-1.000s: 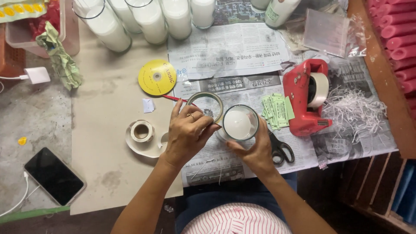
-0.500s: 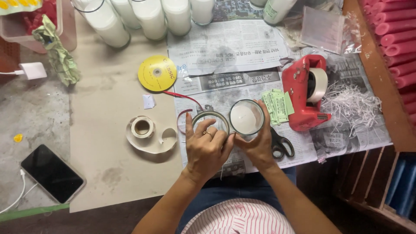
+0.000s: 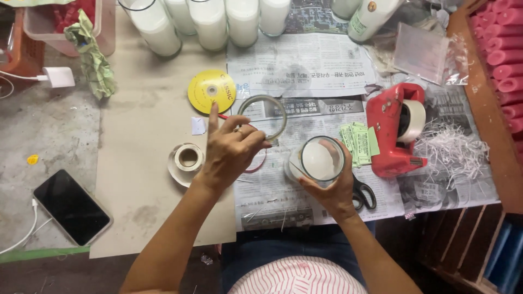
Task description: Cutting labels and decorative bands and applying them to glass candle jars.
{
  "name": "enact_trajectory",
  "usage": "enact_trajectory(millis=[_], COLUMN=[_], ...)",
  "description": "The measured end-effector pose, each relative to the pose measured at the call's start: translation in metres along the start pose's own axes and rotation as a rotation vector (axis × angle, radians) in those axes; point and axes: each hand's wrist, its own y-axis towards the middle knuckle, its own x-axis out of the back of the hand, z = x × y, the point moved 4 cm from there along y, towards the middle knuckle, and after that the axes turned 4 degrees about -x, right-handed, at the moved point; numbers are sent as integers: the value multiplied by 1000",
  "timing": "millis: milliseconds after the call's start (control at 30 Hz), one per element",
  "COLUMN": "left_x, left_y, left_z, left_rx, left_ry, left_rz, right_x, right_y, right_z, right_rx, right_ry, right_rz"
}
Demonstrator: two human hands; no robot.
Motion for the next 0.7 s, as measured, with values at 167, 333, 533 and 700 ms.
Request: enact_trajectory(millis=[167, 333, 533, 700], left_x=[-30, -47, -63, -52], left_y=[12, 22, 19, 13], left_z=[-3, -13, -19, -25], left_rx=[-42, 0, 53, 71], left_ry=[-10, -83, -218, -252], left_rz=[-115, -115, -68, -24], right_x=[8, 13, 22, 33], right_y=[3, 8, 26, 55], right_z=[-1, 1, 9, 12], right_rx=[-27, -56, -83, -103], right_ry=[43, 7, 4, 84], right_rz=[113, 153, 285, 521])
